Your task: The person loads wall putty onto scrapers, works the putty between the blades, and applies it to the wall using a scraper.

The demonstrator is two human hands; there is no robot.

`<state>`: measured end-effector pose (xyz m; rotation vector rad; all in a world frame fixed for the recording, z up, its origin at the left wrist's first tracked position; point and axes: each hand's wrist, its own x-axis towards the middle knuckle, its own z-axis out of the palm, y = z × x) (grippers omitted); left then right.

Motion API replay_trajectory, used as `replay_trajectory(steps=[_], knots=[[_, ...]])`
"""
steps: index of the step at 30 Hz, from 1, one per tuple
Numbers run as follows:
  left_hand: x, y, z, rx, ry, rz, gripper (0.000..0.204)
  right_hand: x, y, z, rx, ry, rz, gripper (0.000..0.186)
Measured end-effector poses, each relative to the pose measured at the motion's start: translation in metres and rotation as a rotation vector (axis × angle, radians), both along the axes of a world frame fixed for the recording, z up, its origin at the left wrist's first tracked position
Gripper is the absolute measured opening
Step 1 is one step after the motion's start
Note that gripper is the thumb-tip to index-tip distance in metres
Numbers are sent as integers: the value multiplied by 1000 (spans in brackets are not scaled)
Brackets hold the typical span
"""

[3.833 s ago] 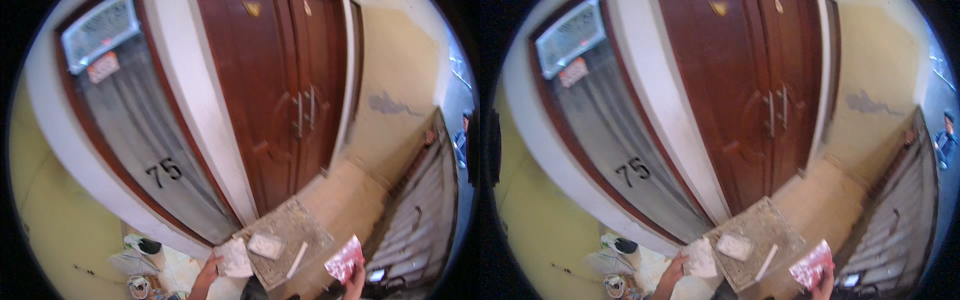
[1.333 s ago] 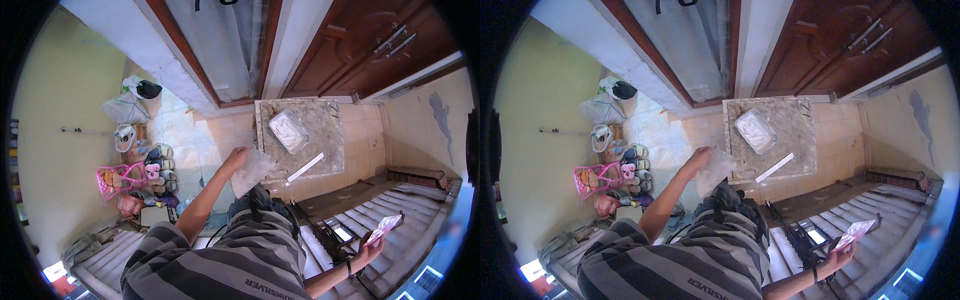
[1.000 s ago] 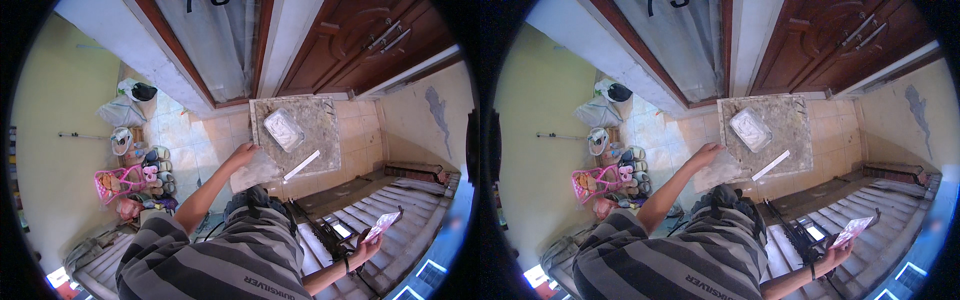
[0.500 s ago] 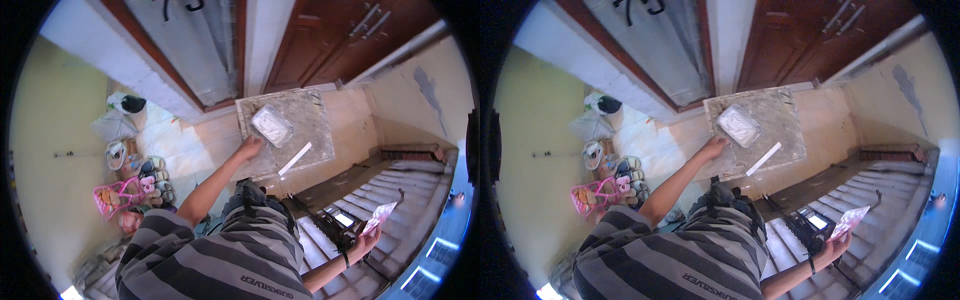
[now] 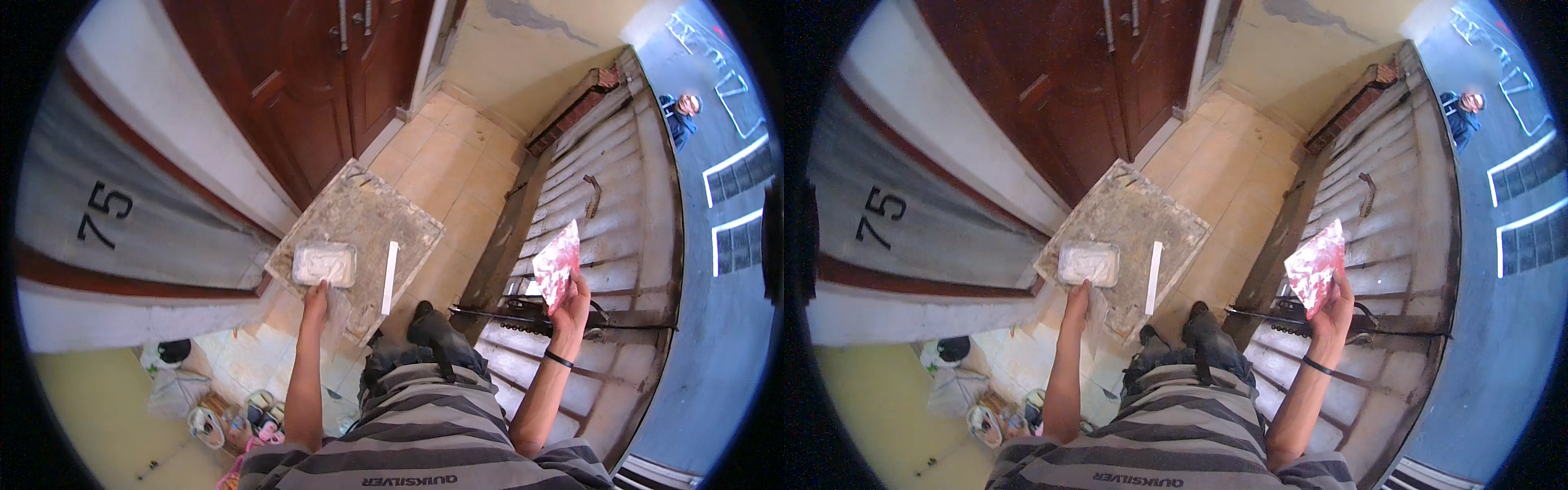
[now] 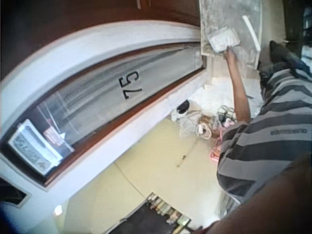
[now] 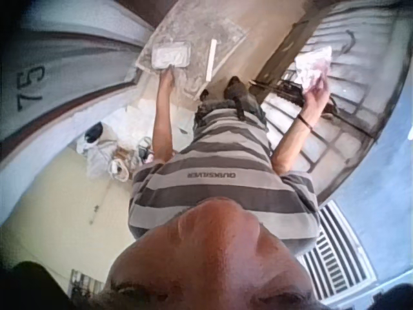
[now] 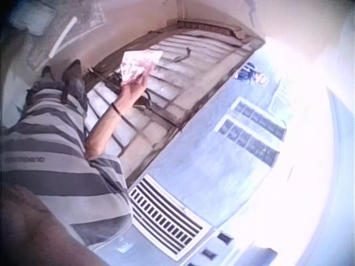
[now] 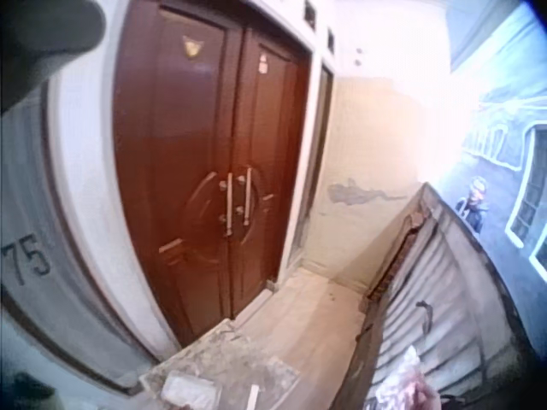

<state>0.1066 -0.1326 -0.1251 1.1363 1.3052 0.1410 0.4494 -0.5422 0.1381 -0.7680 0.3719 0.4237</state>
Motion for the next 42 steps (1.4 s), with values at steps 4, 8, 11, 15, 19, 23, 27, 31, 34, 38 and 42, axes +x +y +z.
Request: replay_trajectory(steps=[4,8,11,15,19,23,27,31,34,38,42], knots=[[-2,-2,-9,-30,-21,106,36,38,22,-14,36,46,43,43],[19,-13,11,-183,-128,314,28,99,61,-30,49,13,109,43],[29,-13,28,-142,-138,369,26,164,85,-56,45,33,107,40],[39,-16,29,-12,-133,415,27,275,116,-91,145,32,175,37],[76,-24,51,13,-253,604,28,375,139,-91,204,22,186,37],[162,-21,103,4,-355,619,28,469,135,-73,229,15,160,41],[254,-8,119,45,-344,581,32,536,133,-45,254,-38,114,45],[369,15,166,-48,-349,451,29,586,134,-36,235,-72,95,44],[446,24,171,-77,-382,426,27,627,132,-41,190,-88,90,43],[556,42,171,-51,-451,380,24,680,134,-43,186,-81,61,44],[651,84,131,-61,-411,296,26,737,138,-57,205,-91,65,44]])
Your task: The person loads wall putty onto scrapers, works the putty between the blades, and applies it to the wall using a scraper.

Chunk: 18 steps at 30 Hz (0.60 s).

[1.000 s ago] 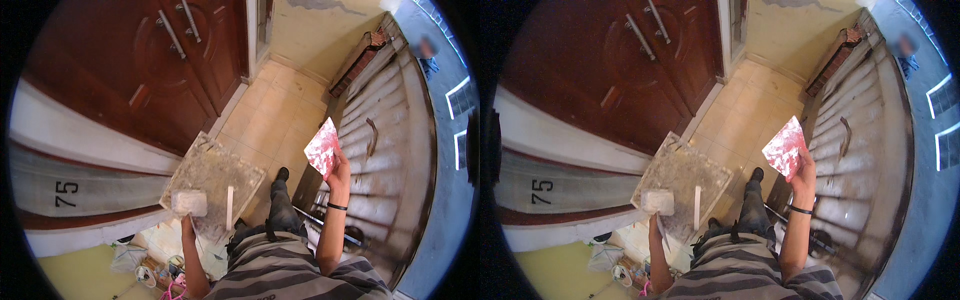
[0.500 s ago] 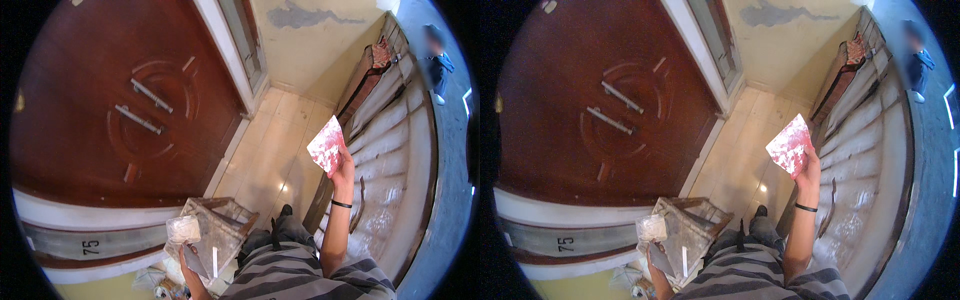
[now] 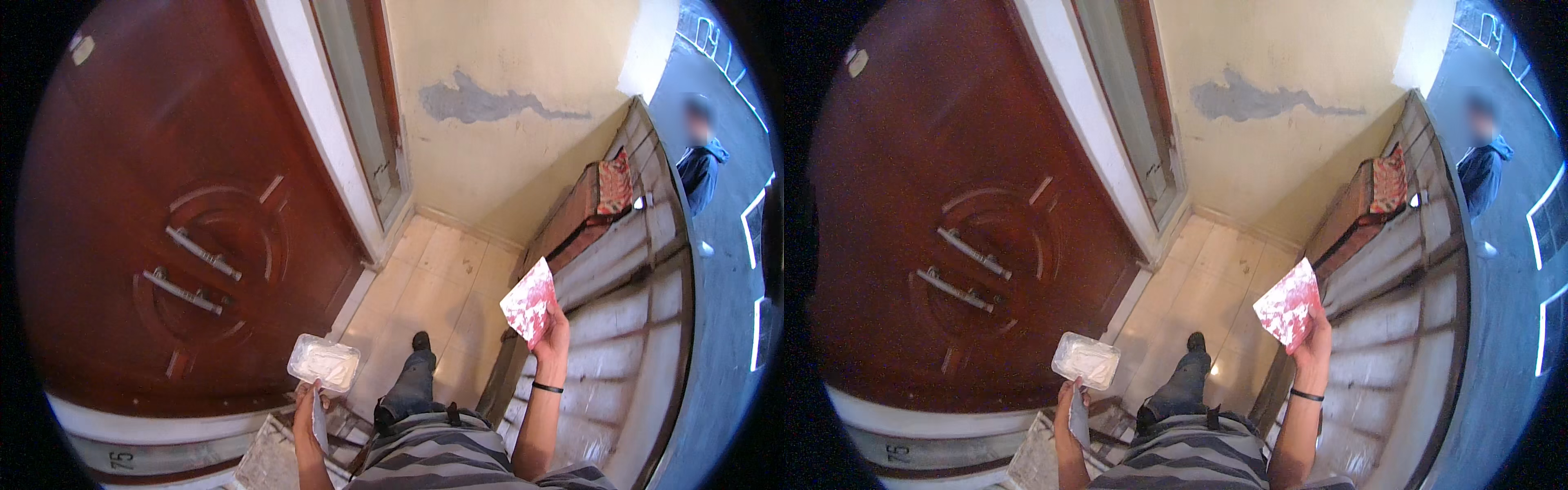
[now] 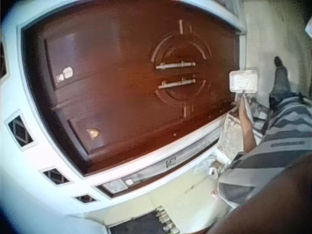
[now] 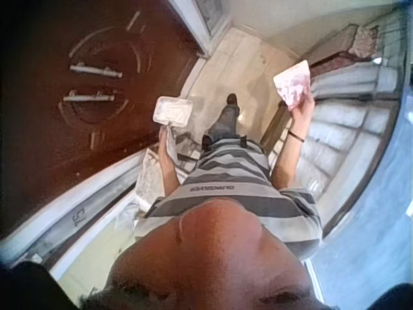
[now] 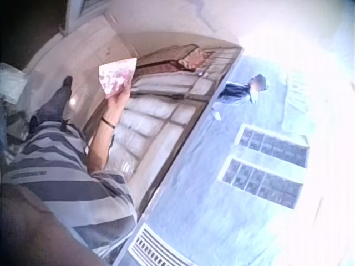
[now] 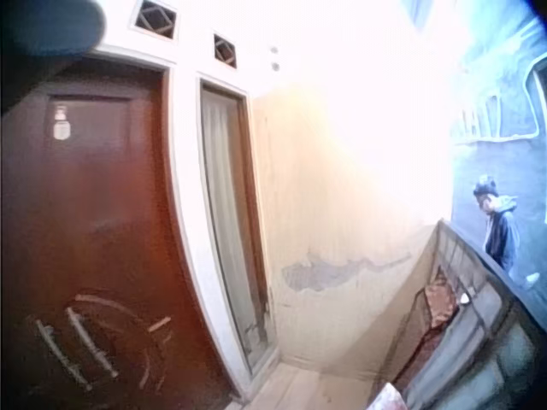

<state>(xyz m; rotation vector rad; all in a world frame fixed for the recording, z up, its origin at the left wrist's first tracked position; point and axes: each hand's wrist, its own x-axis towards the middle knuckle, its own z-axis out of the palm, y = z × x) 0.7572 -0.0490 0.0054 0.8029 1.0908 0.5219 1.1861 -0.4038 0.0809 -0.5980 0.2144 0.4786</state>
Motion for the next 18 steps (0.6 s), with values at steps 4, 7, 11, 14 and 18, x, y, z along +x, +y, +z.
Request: replay_trajectory(steps=[4,7,11,14,18], knots=[[100,42,-4,-32,106,-92,33,48,18,-7,-53,54,-45,43],[188,71,14,15,173,-233,36,79,43,17,-42,50,-80,40],[290,102,54,17,186,-400,35,136,59,14,-32,91,-103,37],[342,112,58,23,85,-445,34,178,68,8,-83,118,-137,34],[393,109,72,27,132,-296,34,249,77,-17,-105,124,-84,43]])
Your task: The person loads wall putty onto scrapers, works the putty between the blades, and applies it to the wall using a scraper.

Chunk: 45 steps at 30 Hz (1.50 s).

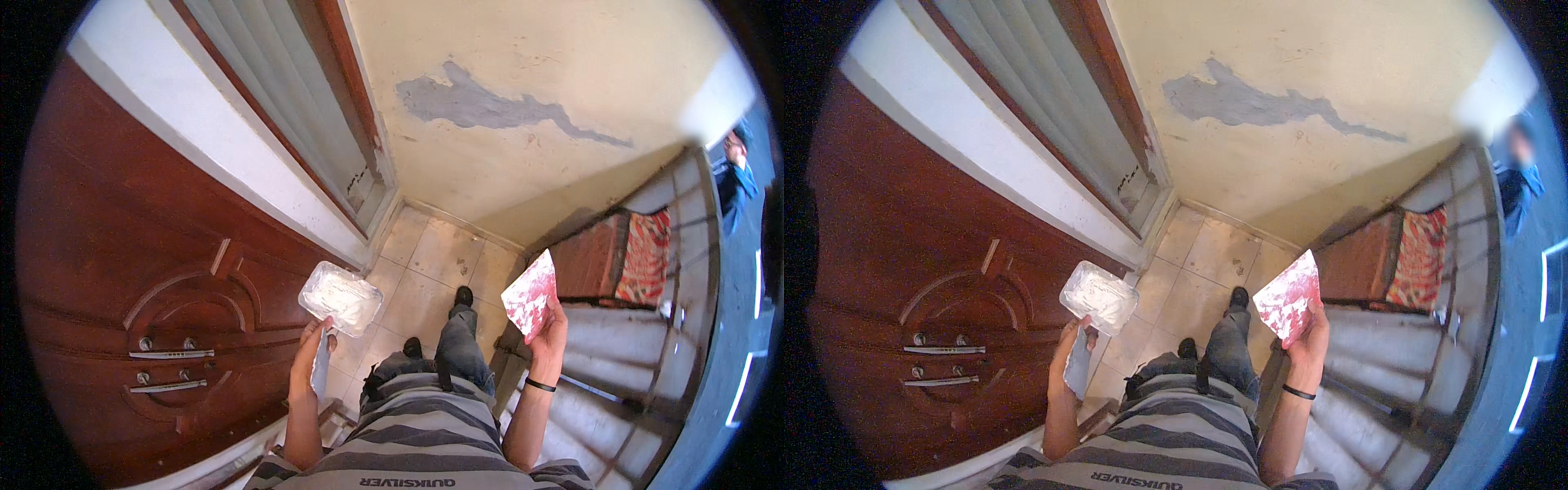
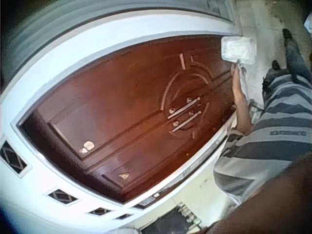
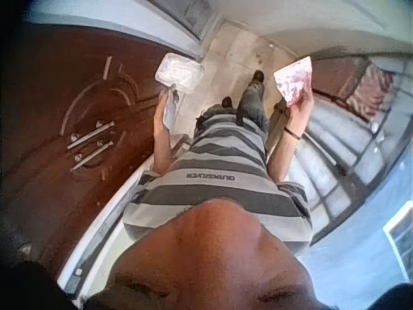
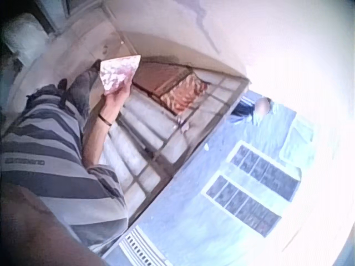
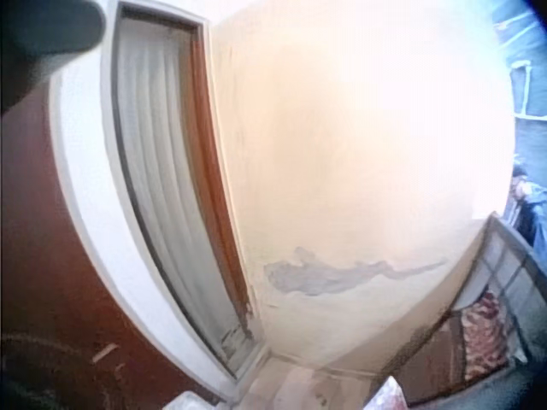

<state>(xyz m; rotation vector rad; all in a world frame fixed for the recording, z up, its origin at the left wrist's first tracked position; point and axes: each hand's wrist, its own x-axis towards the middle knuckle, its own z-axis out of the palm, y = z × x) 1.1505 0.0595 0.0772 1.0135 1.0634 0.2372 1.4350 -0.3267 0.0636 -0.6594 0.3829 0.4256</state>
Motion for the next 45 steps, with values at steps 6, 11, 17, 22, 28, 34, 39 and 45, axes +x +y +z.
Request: replay_trajectory(steps=[6,11,17,22,28,34,39,45], knots=[[41,-2,-11,-30,57,220,31,120,50,-12,-14,55,121,36],[72,-18,8,-40,73,416,27,187,106,0,-17,124,339,35],[114,-39,32,-101,50,614,29,239,146,-4,-49,186,457,36],[125,-38,31,-91,139,589,31,259,156,-6,-51,169,511,39],[145,-33,34,-93,31,639,37,269,158,-4,-44,114,528,44],[136,-28,38,-100,0,572,42,256,163,7,-80,111,500,34],[115,-24,22,-123,59,568,40,245,159,2,-95,118,491,34],[101,-3,13,-87,94,484,31,231,169,4,-113,86,443,33]])
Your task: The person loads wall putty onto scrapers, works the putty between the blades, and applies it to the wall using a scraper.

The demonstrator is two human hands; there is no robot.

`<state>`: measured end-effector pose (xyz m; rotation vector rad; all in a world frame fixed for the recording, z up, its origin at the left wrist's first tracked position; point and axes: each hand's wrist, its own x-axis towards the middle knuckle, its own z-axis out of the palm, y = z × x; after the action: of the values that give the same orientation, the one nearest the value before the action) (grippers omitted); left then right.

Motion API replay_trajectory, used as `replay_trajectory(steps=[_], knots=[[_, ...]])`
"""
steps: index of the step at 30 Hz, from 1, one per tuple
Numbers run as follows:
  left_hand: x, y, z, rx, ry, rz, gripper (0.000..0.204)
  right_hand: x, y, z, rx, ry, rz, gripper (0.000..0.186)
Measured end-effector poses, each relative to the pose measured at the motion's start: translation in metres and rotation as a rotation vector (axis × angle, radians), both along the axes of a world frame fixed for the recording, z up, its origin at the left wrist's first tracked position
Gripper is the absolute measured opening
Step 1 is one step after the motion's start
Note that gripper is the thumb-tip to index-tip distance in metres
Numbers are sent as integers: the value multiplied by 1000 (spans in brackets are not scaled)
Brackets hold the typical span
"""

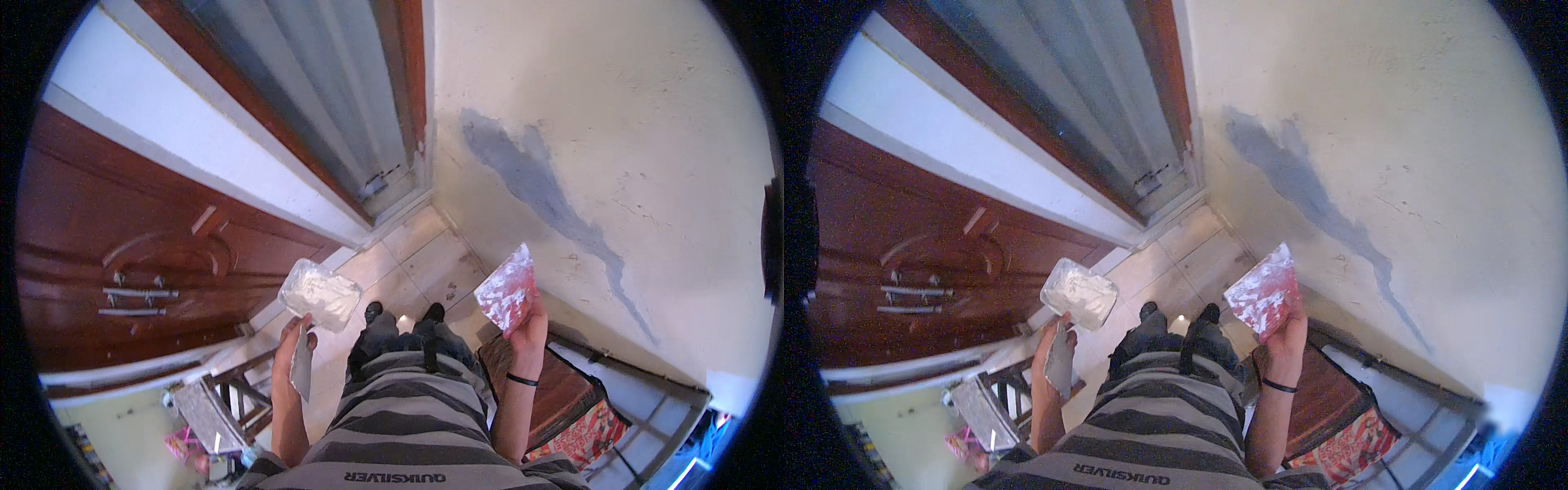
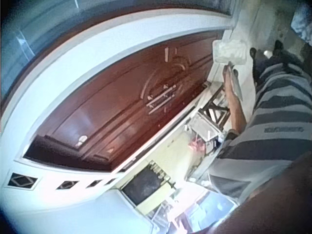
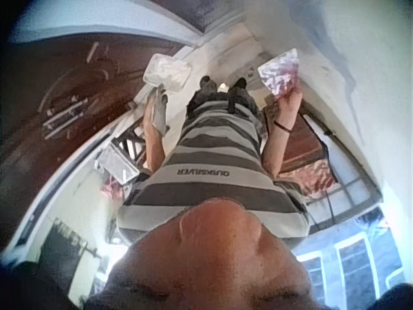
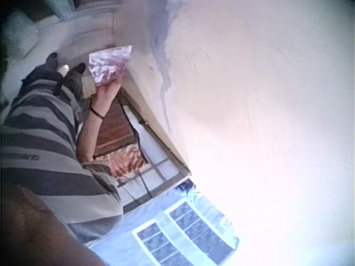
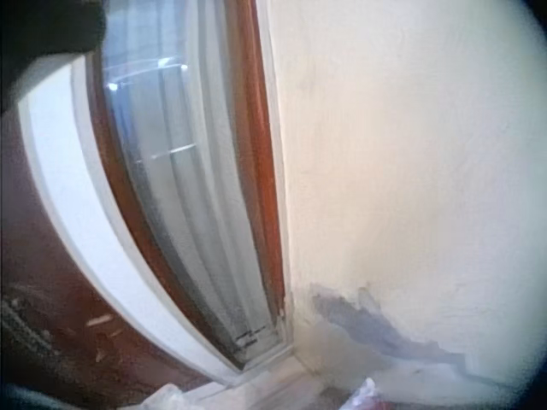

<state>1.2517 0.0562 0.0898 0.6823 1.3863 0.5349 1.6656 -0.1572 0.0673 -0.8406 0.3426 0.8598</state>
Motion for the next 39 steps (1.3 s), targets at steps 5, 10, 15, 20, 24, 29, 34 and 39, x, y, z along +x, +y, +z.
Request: replay_trajectory(steps=[5,10,15,20,24,29,34,39], knots=[[-11,38,-7,10,71,-172,36,-20,14,16,9,16,-95,41],[-26,79,-30,165,29,-387,38,-70,42,16,160,30,-85,42],[-53,104,-14,385,-192,-666,45,-102,39,-18,279,-104,-58,38],[-95,139,-108,823,-192,-759,44,-113,73,14,242,-105,-69,39],[-72,177,-77,662,-88,-699,40,-140,123,79,118,-97,-160,30],[-60,182,-1,425,-76,-559,39,-113,154,39,67,-183,165,34],[-76,179,30,353,-65,-458,38,-134,155,64,107,-176,260,34],[-134,147,46,278,-63,-218,37,-140,145,66,128,-165,344,34]])
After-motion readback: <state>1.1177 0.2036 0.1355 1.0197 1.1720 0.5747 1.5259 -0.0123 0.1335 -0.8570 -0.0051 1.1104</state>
